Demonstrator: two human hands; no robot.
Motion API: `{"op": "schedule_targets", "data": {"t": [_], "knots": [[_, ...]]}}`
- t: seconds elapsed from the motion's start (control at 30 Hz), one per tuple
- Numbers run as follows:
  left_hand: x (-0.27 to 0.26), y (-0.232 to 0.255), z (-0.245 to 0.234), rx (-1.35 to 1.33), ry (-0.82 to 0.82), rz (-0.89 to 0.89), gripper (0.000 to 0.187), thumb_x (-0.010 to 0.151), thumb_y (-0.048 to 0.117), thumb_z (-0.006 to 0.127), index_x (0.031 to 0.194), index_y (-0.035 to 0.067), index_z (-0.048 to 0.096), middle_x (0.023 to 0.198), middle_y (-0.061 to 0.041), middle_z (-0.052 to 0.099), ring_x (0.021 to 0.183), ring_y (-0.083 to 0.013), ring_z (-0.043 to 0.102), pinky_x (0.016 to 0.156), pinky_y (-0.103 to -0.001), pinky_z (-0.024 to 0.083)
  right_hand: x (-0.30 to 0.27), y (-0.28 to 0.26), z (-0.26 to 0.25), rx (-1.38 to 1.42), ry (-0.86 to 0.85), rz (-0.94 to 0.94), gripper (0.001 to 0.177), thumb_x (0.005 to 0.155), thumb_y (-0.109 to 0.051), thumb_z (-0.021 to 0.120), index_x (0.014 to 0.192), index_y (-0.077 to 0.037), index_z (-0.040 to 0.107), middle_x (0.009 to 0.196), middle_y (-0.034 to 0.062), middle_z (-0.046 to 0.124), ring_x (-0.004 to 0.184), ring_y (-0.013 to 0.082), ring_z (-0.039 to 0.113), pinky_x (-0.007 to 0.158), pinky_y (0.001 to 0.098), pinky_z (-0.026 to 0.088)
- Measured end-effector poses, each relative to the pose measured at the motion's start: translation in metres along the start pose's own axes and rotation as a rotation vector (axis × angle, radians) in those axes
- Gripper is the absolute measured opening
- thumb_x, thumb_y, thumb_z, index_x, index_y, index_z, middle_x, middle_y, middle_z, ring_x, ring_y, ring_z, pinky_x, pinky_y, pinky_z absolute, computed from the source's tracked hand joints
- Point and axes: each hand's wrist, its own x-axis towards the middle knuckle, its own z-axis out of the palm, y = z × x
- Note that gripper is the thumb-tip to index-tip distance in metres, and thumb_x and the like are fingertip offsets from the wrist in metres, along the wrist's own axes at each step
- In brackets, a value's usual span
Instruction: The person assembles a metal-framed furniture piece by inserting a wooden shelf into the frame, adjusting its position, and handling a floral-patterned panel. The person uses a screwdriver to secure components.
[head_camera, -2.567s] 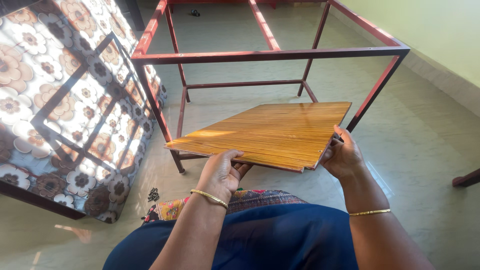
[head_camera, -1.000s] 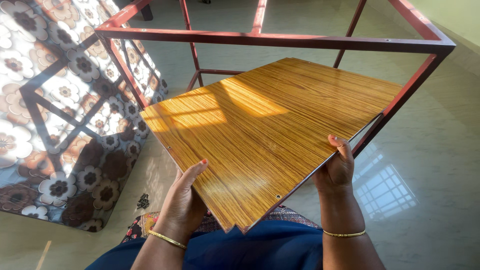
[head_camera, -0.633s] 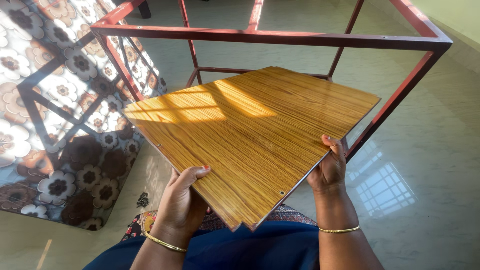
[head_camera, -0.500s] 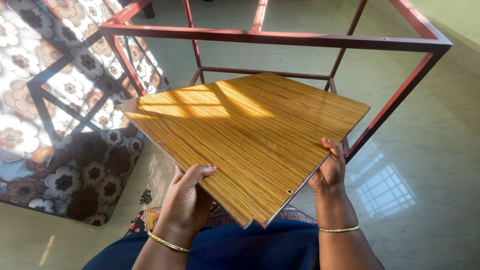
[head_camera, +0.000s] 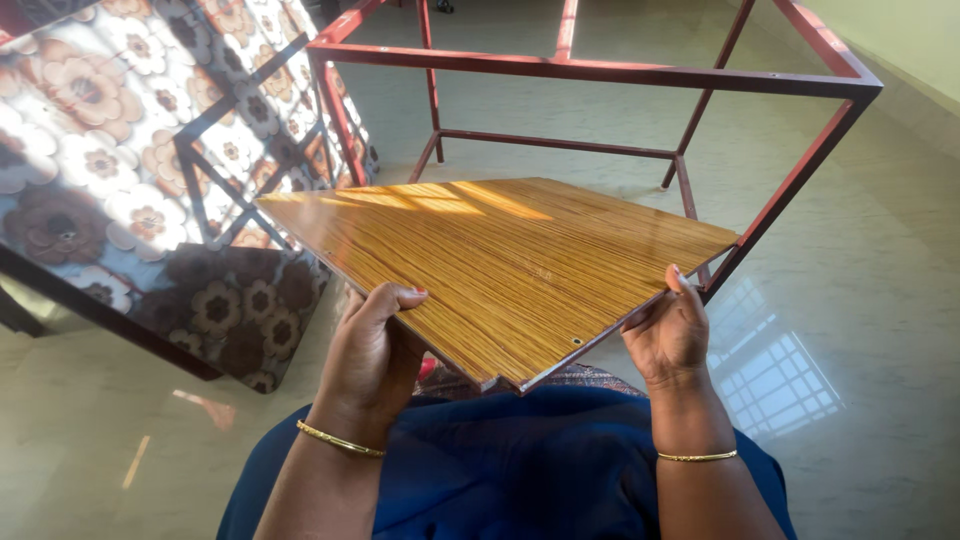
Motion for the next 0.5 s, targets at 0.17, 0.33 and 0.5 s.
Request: {"op": "schedule_targets", "data": {"t": [0.17, 0.33, 0.5], "knots": [[-0.030, 0.031, -0.021, 0.054, 0.080, -0.002, 0.063, 0.082, 0.003, 0.058, 0.142, 0.000, 0.041, 0.120, -0.013, 0.059, 0.115, -0.0237, 0.062, 0.098, -0.039, 0.056, -0.007, 0.004, 0.036, 0.111, 0.261, 0.230, 0.060, 0.099, -0.047, 0.055, 0.136, 0.000, 0.052, 0.123, 0.0173, 0.066, 0.103, 0.0304, 0.069, 0.079, 0.0439, 0.061], [-0.049, 0.055, -0.047, 0.078, 0.035, -0.027, 0.056, 0.083, 0.006, 0.059, 0.137, -0.002, 0.047, 0.118, -0.013, 0.061, 0.110, -0.0242, 0.063, 0.093, -0.041, 0.055, -0.019, 0.020, 0.064, -0.041, 0.539, 0.296, 0.041, 0.096, -0.020, 0.059, 0.131, 0.002, 0.052, 0.122, 0.0141, 0.067, 0.105, 0.0261, 0.071, 0.080, 0.0400, 0.063], [-0.061, 0.066, -0.072, 0.011, -0.023, -0.075, 0.056, 0.084, 0.010, 0.059, 0.137, -0.006, 0.049, 0.122, -0.016, 0.063, 0.114, -0.0253, 0.064, 0.097, -0.041, 0.054, -0.042, 0.019, 0.066, -0.038, 0.470, 0.289, 0.041, 0.094, -0.003, 0.062, 0.131, 0.005, 0.048, 0.118, 0.0149, 0.066, 0.101, 0.0228, 0.071, 0.080, 0.0356, 0.062]]}}
